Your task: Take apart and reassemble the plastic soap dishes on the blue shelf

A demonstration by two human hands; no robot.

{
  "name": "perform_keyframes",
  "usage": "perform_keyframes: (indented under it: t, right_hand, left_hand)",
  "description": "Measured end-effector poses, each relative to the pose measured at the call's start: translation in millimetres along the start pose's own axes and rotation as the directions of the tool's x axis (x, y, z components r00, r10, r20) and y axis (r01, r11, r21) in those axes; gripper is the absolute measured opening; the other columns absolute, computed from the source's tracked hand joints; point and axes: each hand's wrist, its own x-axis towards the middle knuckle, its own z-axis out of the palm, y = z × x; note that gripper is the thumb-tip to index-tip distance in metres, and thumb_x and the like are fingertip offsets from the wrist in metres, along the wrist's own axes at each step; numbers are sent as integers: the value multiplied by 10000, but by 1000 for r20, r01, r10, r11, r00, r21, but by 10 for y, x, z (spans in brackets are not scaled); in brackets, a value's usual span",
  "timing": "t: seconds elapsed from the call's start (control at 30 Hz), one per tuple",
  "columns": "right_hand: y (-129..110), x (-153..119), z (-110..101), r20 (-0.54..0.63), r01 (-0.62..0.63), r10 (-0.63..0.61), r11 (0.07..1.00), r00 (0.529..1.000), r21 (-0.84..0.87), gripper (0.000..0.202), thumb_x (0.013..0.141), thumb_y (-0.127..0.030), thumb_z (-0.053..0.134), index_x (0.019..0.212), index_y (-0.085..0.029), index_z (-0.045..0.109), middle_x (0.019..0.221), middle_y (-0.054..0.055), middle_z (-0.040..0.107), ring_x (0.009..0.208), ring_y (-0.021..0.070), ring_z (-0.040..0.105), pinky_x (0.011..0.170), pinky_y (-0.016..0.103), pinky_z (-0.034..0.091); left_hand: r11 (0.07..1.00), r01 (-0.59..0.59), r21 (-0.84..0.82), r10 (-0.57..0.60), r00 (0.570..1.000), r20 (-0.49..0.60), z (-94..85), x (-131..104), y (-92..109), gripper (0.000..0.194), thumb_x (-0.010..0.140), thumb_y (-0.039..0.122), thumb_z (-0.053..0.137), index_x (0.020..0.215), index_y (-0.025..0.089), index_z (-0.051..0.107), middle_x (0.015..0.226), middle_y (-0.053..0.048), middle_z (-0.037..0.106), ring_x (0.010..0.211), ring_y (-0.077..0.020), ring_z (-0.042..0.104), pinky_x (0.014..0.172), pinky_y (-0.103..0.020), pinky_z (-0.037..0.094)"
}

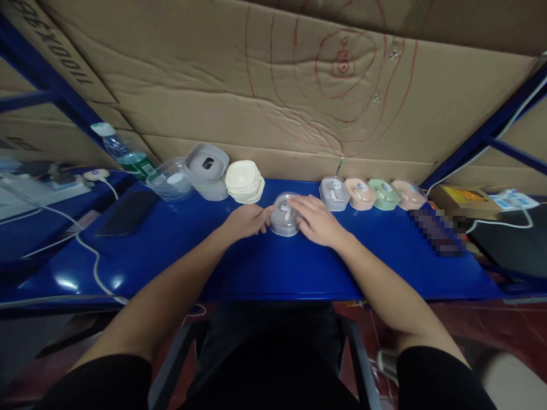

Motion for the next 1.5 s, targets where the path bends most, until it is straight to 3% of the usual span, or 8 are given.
perform_keyframes:
  t: [0.13, 0.33, 0.67, 0.83, 1.03, 1.2, 1.37, 1.5]
  right_hand:
    - [-74, 21, 40, 88, 142, -139, 990, 986, -26, 585, 990, -507, 675, 1522, -277, 592, 1549, 121, 632, 1481, 362, 540, 1282, 674, 317]
    - [190, -31, 23, -59, -88, 78, 979, 995, -182, 403, 976, -254, 590, 1356, -232, 719, 1463, 135, 689, 1410, 380, 596, 1264, 743, 278]
    - [207, -35, 50, 59, -175, 195, 952, 979, -250, 489, 992, -412, 625, 1417, -179, 687, 1606, 177, 564, 1510, 459, 470, 1242, 788, 256]
    - [247, -55, 92, 34, -210, 227, 941, 973, -266, 555, 981, -483, 646, 1451, -188, 663, 1650, 183, 505, 1561, 478, 389, 1250, 787, 241]
    - [175, -53, 84, -17, -155, 154, 970, 988, -188, 636, 995, -527, 634, 1563, -254, 544, 1662, 150, 489, 1572, 434, 386, 1270, 742, 265]
    - [144, -30, 3, -146, -112, 87, 979, 985, -172, 830, 1003, -501, 642, 1704, -243, 282, 1681, 186, 437, 1564, 417, 401, 1272, 679, 341]
    - [78, -21, -59, -88, 35, -45, 993, 995, -115, 693, 1043, -514, 599, 1665, -308, 375, 1659, 146, 488, 1537, 390, 455, 1244, 669, 402]
    - [-76, -1, -77, -18, 113, -113, 994, 993, 11, 625, 1054, -557, 584, 1609, -291, 480, 1547, 132, 622, 1436, 328, 582, 1183, 587, 500]
  left_hand:
    - [996, -80, 45, 84, 994, -76, 33, -4, 25, 624, 1092, 541, 316, 798, 194, 743, 754, -55, 775, 751, -201, 718, 717, -313, 471]
    - [989, -35, 146, 70, 967, -247, -60, 5, -71, 519, 1067, 555, 455, 798, 205, 728, 834, -60, 786, 765, -210, 695, 696, -319, 442]
    - [974, 211, 77, -148, 858, -492, -178, 125, -331, 620, 1027, 510, 579, 1560, 198, 526, 1013, -114, 806, 1063, -333, 749, 916, -414, 537]
    - [951, 276, 138, -183, 866, -466, -220, 174, -445, 487, 1030, 394, 594, 1481, 214, 619, 1111, -133, 806, 1165, -365, 727, 953, -439, 528]
    - [982, 113, 151, -22, 862, -506, -274, 125, -457, 397, 1043, 344, 581, 1399, 190, 668, 1035, -110, 812, 1046, -314, 752, 910, -400, 515]
    - [960, -279, 31, 276, 914, -299, -361, -5, -415, 367, 929, 434, 715, 1210, 200, 756, 840, -36, 781, 786, -194, 707, 770, -302, 485]
    - [978, -201, 51, 193, 973, 131, -368, -8, -421, 431, 865, 586, 716, 731, 177, 745, 672, -23, 692, 604, -140, 570, 595, -289, 373]
    - [973, -157, 168, 126, 975, 185, -296, 29, -403, 474, 899, 556, 651, 613, 179, 671, 606, -31, 642, 565, -140, 523, 569, -307, 330]
